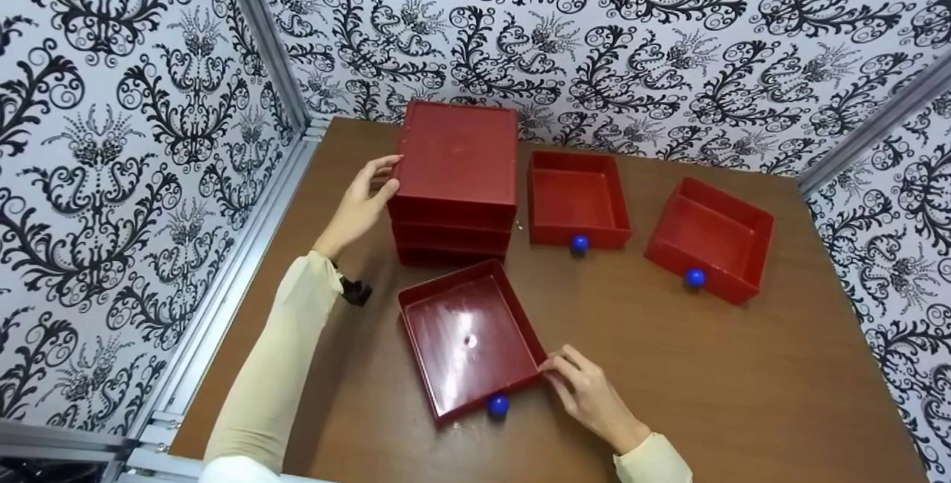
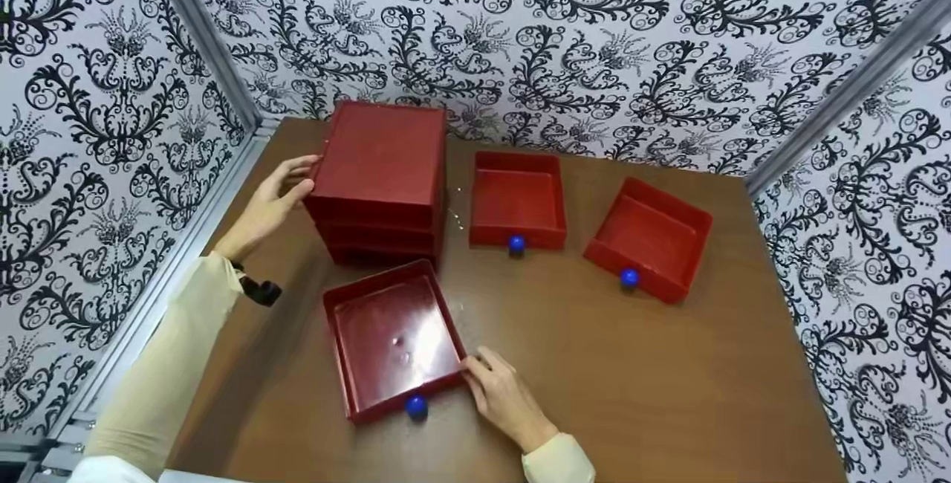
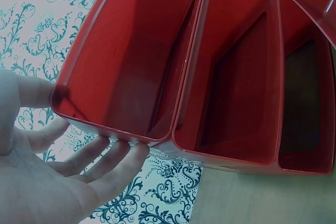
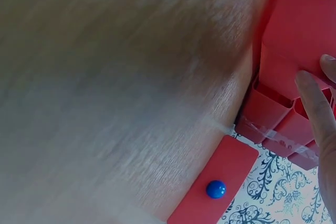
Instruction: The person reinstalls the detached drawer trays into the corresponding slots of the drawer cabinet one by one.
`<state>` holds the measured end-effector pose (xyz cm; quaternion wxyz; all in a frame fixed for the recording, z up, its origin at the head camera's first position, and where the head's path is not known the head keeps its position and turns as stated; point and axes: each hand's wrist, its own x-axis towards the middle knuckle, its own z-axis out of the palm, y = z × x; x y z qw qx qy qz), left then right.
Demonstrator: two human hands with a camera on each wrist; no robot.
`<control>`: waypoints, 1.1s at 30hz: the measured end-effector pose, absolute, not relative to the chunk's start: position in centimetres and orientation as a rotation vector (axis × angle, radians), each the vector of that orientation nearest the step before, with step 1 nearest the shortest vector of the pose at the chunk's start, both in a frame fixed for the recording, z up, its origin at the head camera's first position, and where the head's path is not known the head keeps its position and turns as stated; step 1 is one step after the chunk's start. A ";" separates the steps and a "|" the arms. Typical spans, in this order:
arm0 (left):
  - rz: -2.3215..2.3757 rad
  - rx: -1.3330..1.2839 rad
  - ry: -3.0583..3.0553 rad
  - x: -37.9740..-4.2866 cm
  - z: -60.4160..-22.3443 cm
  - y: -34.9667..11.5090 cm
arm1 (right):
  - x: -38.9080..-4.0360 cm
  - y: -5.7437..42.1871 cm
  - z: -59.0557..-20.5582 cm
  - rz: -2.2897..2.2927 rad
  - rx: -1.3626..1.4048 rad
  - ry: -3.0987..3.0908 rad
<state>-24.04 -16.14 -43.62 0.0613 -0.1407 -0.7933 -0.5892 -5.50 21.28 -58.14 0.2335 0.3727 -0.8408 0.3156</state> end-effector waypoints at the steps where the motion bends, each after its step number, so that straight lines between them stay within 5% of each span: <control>1: -1.780 -0.425 -2.401 -24.0 -43.6 -16.1 | -5.5 21.2 -58.2 0.866 1.020 -2.309; 33: -1.807 -0.399 -2.398 -24.0 -43.6 -16.1 | -5.6 19.2 -58.6 0.739 0.930 -2.300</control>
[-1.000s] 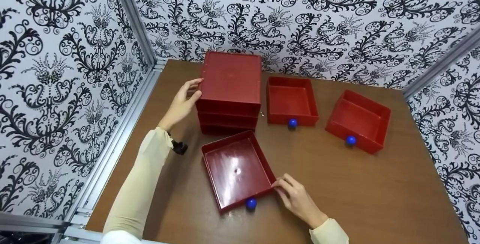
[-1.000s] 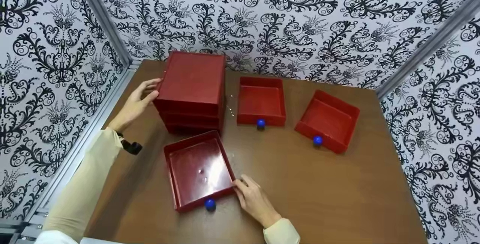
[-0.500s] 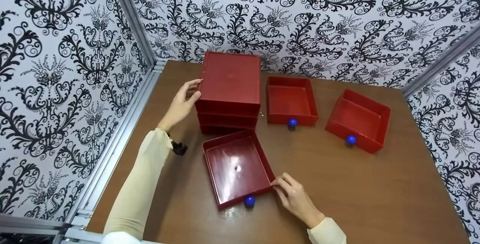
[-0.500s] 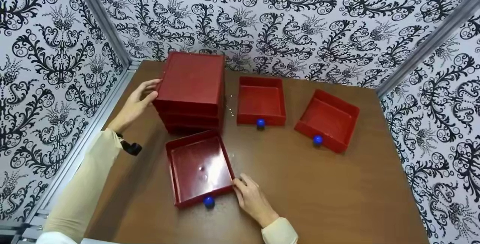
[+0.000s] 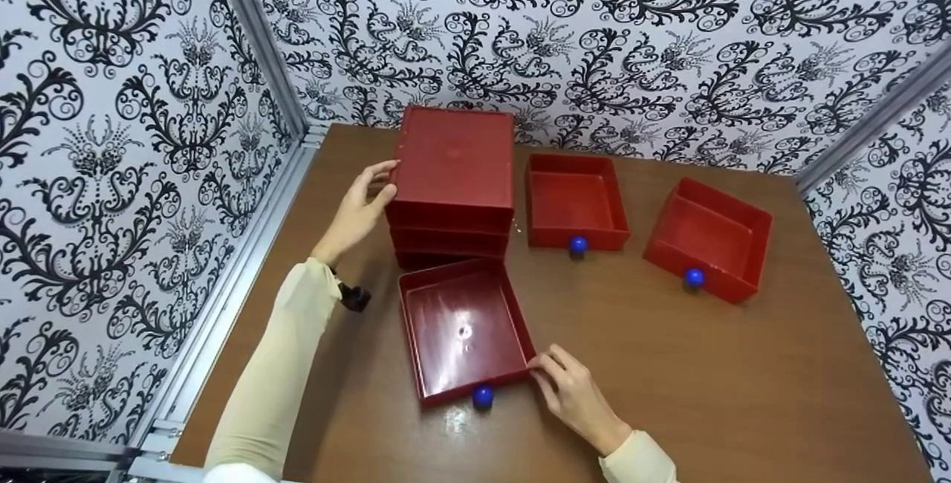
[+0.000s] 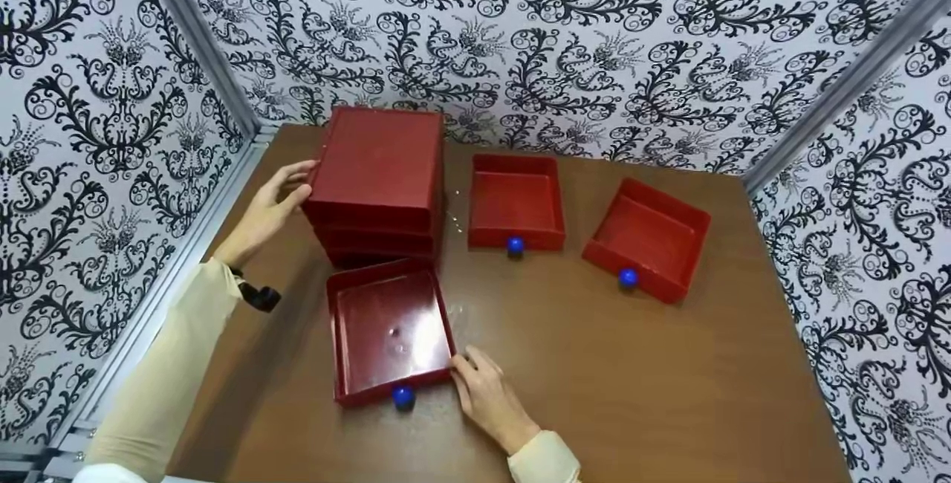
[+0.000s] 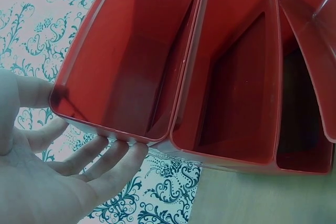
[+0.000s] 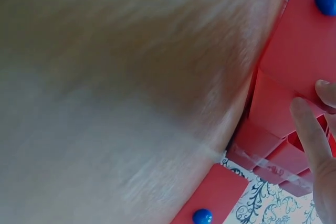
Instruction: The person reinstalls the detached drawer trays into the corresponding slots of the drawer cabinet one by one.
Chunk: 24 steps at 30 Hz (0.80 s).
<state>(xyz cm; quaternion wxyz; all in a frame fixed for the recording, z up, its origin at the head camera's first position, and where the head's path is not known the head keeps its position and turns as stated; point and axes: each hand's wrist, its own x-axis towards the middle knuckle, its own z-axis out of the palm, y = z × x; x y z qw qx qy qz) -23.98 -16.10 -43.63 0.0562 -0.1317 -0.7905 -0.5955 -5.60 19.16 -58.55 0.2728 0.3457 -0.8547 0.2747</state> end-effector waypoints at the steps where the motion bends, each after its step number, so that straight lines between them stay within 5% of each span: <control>1: -1.808 -0.400 -2.400 -24.0 -43.6 -16.1 | -5.6 19.1 -58.5 0.736 0.925 -2.303; 24: -1.810 -0.403 -2.405 -23.8 -43.6 -16.1 | -5.6 16.8 -57.2 0.700 0.836 -2.369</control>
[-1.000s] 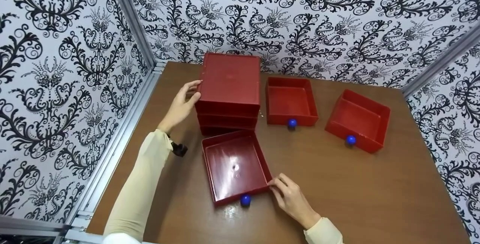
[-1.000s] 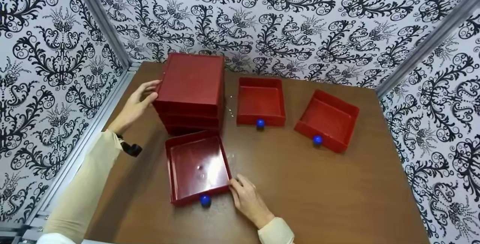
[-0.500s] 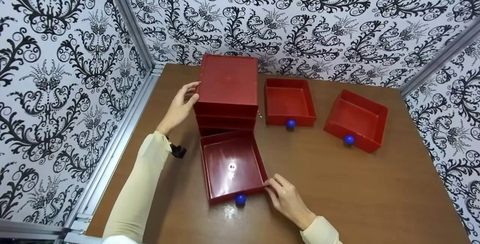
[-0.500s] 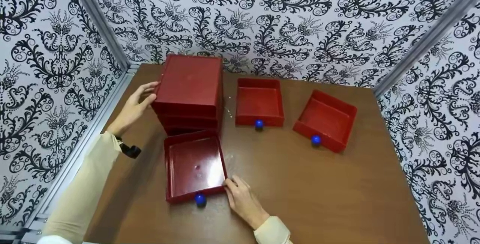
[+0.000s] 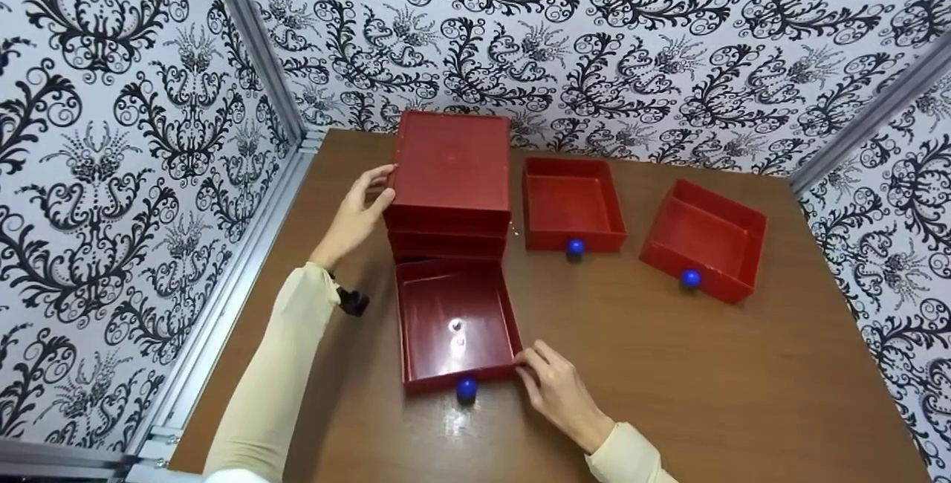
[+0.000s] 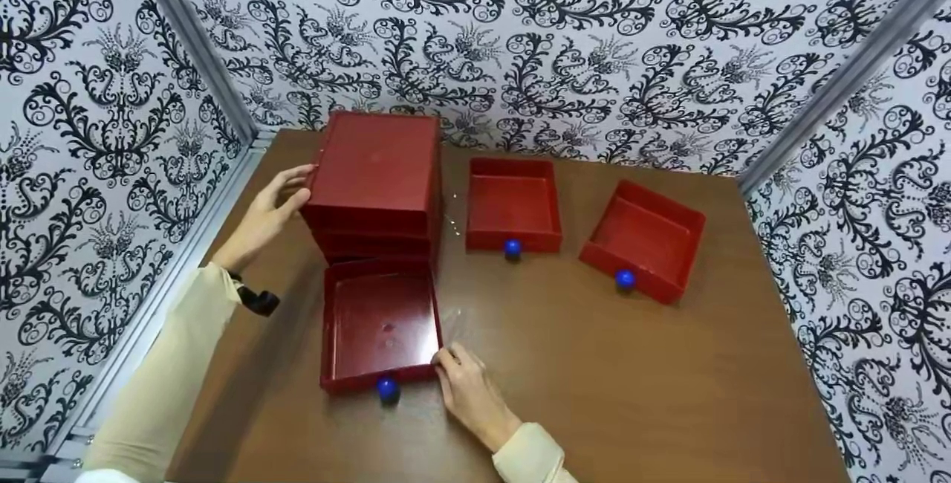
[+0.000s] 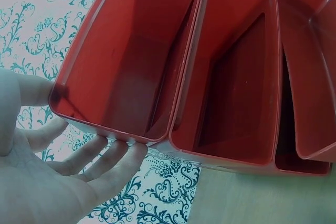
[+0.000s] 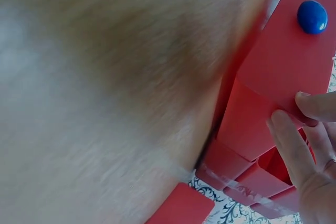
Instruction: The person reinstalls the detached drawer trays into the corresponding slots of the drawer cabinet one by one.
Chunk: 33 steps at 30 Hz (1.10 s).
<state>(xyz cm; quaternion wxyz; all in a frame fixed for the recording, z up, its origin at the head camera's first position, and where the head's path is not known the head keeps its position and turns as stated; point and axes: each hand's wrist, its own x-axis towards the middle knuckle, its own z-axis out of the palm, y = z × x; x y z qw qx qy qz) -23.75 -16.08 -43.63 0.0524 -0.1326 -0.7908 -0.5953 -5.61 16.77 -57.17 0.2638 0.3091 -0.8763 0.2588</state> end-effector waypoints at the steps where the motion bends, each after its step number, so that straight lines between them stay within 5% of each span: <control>1: -1.811 -0.404 -2.403 -23.8 -43.6 -16.1 | -5.6 16.7 -57.1 0.702 0.832 -2.368; 33: -1.809 -0.395 -2.405 -24.1 -44.0 -16.1 | -7.0 14.6 -57.2 0.685 0.761 -2.389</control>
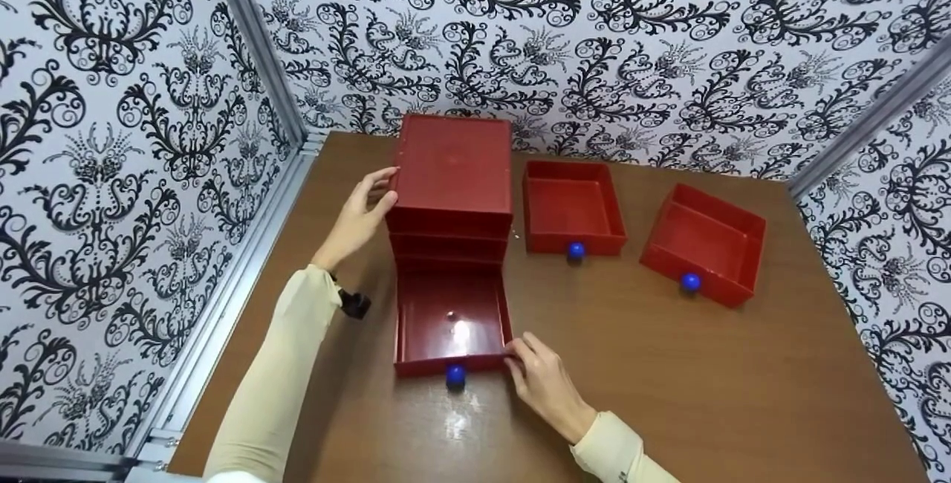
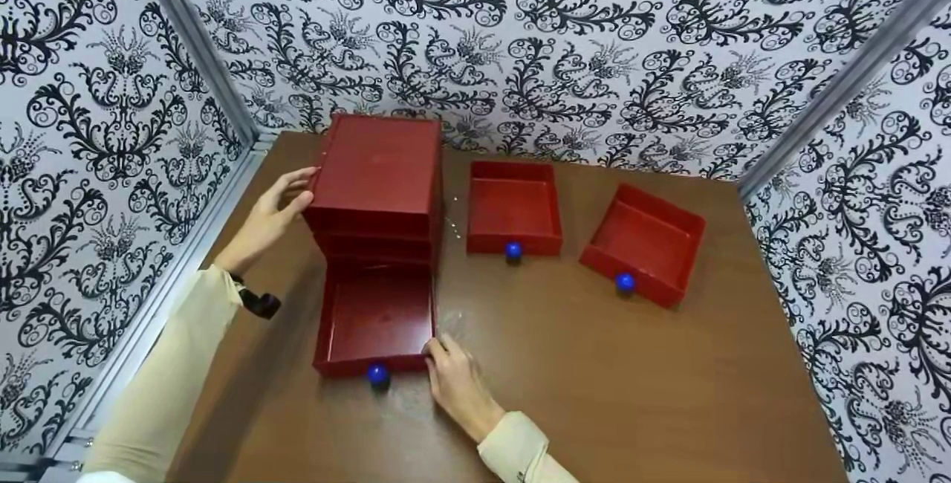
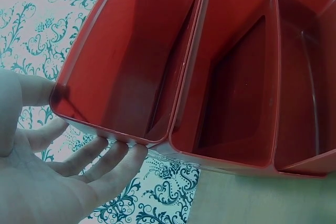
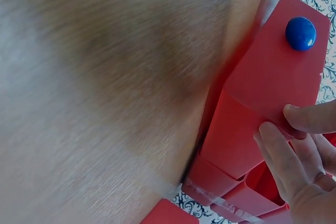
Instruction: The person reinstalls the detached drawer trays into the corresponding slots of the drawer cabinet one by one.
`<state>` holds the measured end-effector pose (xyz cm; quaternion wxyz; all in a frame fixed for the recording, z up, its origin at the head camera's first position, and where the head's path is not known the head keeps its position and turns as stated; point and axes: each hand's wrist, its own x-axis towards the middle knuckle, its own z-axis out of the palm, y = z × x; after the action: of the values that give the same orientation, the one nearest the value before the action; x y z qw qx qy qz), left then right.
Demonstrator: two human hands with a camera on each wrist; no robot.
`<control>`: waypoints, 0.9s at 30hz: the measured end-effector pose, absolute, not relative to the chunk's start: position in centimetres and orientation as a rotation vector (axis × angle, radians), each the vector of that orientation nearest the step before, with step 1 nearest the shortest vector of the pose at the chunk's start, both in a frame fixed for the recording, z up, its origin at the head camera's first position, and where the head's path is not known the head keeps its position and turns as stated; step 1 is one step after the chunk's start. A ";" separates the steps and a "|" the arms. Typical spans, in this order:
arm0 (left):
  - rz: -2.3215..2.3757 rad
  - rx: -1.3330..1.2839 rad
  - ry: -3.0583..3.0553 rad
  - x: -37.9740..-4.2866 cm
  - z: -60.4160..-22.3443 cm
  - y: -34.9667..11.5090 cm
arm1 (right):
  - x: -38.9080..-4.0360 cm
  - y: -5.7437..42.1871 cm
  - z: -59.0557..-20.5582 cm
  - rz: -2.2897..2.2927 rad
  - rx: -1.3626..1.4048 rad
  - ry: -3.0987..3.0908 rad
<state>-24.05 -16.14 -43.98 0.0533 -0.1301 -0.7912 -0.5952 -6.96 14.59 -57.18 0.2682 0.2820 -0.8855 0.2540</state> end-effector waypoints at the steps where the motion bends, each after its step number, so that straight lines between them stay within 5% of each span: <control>1: -1.801 -0.396 -2.410 -24.0 -43.9 -16.2 | -7.0 14.5 -57.2 0.683 0.757 -2.389; 27: -1.805 -0.408 -2.404 -23.8 -43.7 -16.0 | -8.2 13.6 -57.2 0.694 0.725 -2.465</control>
<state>-23.76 -15.97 -43.72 0.0538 -0.1344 -0.7912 -0.5942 -8.21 13.64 -57.19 0.2379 0.2647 -0.8996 0.2531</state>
